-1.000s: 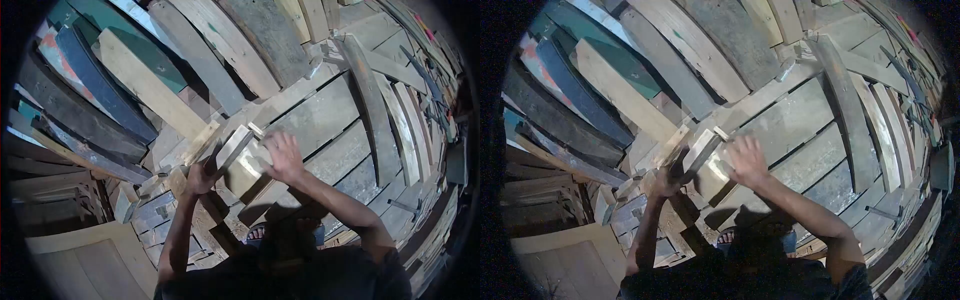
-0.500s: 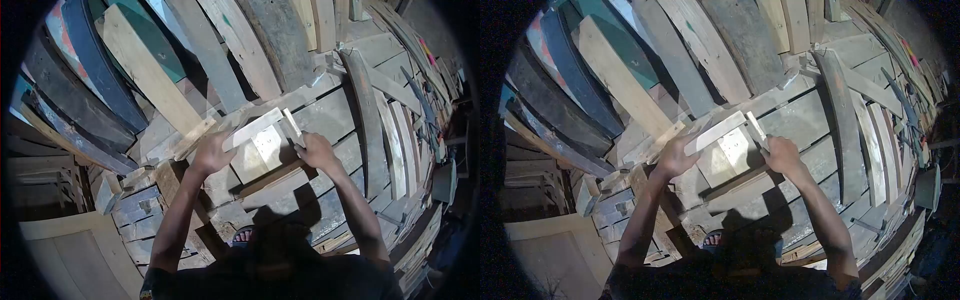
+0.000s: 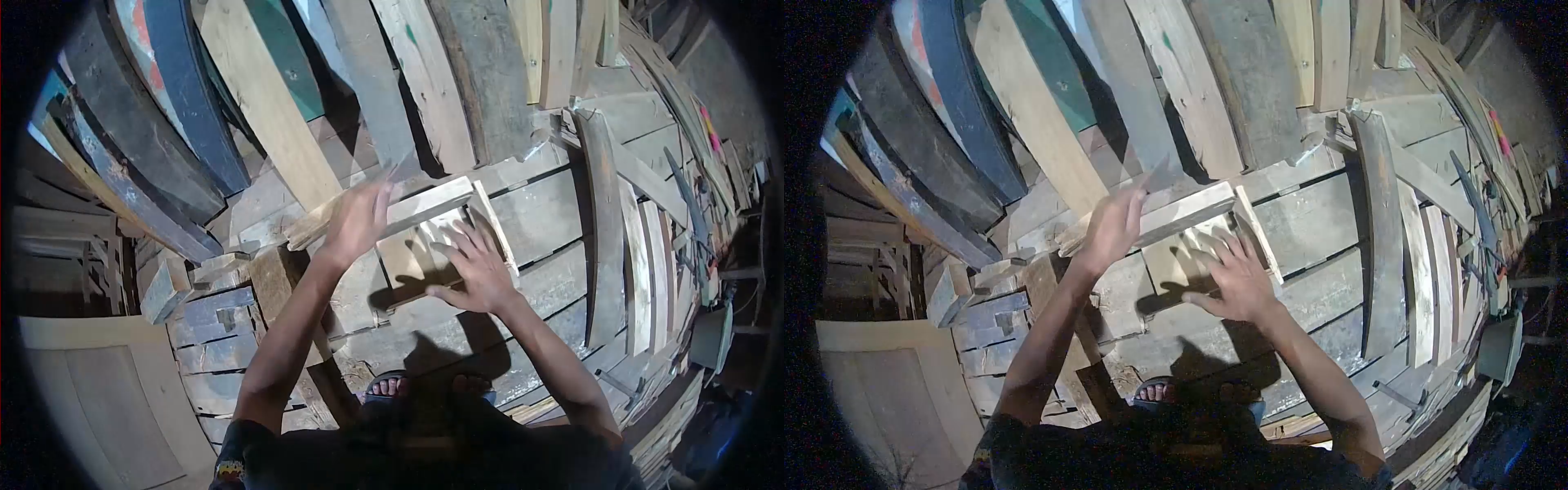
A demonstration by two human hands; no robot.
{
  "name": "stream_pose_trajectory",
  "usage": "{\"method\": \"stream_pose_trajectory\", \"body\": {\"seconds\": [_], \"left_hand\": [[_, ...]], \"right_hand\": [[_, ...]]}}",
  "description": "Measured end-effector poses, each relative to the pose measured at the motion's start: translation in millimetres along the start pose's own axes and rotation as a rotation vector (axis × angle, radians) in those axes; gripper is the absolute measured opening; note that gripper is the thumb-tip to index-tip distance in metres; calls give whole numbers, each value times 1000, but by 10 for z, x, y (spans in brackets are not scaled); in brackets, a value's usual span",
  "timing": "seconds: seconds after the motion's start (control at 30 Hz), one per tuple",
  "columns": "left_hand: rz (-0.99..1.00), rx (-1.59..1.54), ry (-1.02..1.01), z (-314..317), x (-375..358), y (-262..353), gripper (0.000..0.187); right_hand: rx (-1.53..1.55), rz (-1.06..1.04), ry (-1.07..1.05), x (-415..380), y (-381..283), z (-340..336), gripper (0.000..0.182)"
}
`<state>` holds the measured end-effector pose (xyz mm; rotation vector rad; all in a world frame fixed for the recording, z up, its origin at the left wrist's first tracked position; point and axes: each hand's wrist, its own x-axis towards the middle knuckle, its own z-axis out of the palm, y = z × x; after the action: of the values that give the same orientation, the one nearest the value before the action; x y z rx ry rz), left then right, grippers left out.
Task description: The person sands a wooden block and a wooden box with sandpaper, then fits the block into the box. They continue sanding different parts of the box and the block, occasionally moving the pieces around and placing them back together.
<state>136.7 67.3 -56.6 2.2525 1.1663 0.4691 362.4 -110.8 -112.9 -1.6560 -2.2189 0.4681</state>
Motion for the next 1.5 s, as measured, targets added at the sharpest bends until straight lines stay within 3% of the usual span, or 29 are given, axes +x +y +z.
{"method": "stream_pose_trajectory", "body": {"seconds": [0.03, 0.13, 0.17, 0.27, 0.37, 0.47, 0.53, 0.57, 0.7, 0.8, 0.9, 1.0, 1.03, 1.17, 1.27, 1.33, 1.5], "left_hand": [[52, -40, 108, 12, 19, 36, 42], [311, 102, 147, 265, 36, 41, 41], [340, 134, 27, 477, 23, -85, 43], [469, 340, 138, 956, -166, -57, 40], [544, 266, 52, 1070, -139, 39, 41], [541, 196, -6, 1001, -31, 11, 49], [515, 182, 39, 971, -120, -103, 42], [469, 155, 47, 1015, -192, -239, 41], [418, 157, 50, 752, -396, -604, 44], [175, 168, 166, 576, -314, -907, 42], [197, 308, 168, 548, -282, -819, 38], [381, -25, 82, 770, -394, -549, 34], [381, 77, 26, 743, -434, -168, 33], [445, 126, 94, 817, -327, -433, 37], [343, 164, 186, 946, -383, -199, 37], [375, 209, 72, 1071, -442, 13, 39], [302, 104, 92, 768, -30, 90, 41]], "right_hand": [[87, -62, -33, -9, 19, -19, 95], [-40, -163, -476, -30, -80, -131, 89], [-85, -239, -374, -72, -105, -70, 86], [-98, -107, -418, -31, -233, -53, 81], [-122, -52, -412, -35, -237, 45, 80], [-124, 41, -520, 6, -299, -64, 83], [-100, 118, -581, 21, -347, -137, 81], [-12, 36, -373, -80, -243, 33, 79], [-73, 38, -390, -69, -276, 24, 80], [-69, 46, -393, -62, -323, -47, 80], [-50, 38, -365, -57, -281, -27, 82], [-8, 55, -315, -126, -270, -25, 79], [9, 63, -327, -113, -269, -15, 75], [-28, 85, -319, -101, -268, 95, 79], [-45, 63, -303, -102, -295, 6, 78], [-29, 96, -344, -82, -295, -46, 78], [-32, 75, -280, -100, -303, 72, 79]]}}
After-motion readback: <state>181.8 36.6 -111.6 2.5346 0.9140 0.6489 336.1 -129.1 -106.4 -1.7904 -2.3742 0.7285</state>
